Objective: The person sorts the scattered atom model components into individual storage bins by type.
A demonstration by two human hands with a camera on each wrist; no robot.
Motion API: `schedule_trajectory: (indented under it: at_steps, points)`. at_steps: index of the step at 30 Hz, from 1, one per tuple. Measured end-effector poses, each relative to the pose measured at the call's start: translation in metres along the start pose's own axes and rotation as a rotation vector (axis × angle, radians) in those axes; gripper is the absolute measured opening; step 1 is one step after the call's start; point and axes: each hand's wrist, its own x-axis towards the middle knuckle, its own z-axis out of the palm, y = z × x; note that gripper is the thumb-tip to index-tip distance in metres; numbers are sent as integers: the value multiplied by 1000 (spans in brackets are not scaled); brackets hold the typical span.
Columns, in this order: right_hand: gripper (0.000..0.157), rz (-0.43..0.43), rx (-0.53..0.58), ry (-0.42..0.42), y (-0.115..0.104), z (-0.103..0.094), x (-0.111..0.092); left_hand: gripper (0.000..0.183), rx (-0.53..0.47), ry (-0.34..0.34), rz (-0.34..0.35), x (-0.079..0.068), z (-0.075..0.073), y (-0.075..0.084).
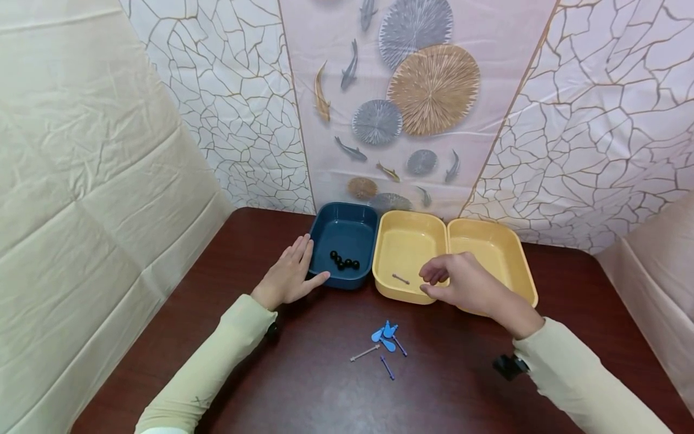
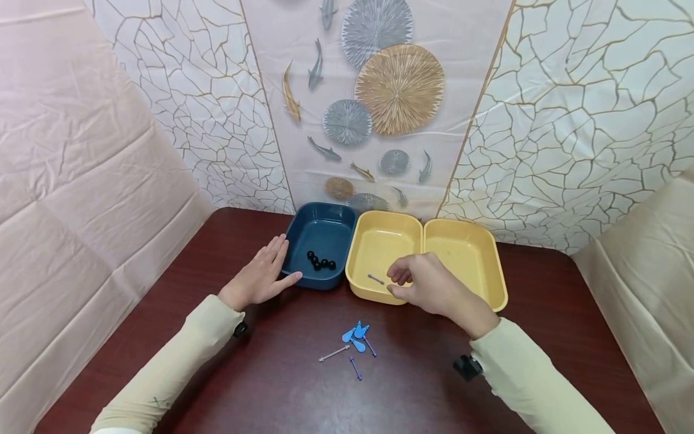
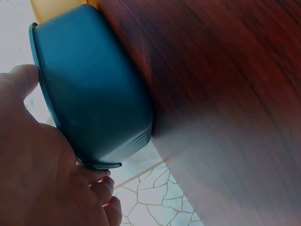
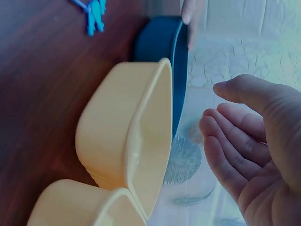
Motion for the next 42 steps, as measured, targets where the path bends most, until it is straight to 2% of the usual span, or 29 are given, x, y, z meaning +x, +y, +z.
schedule_trajectory:
  at_steps: [14,25,33,42]
  points:
    - [12,-47,109,-114,-14,32,-29,94,5,2,3,1,0,0]
    - [10,-27,176,-214,-11,68,-43,94,-5,0,2,-1,-1,1]
    - [9,-11,190,-200,-9,89,-49,94,-4,-5,-7,-1,-1,1]
    - [13,21,130,-145,-13,102,-53,94,-1,-3,-6,0,1,-1]
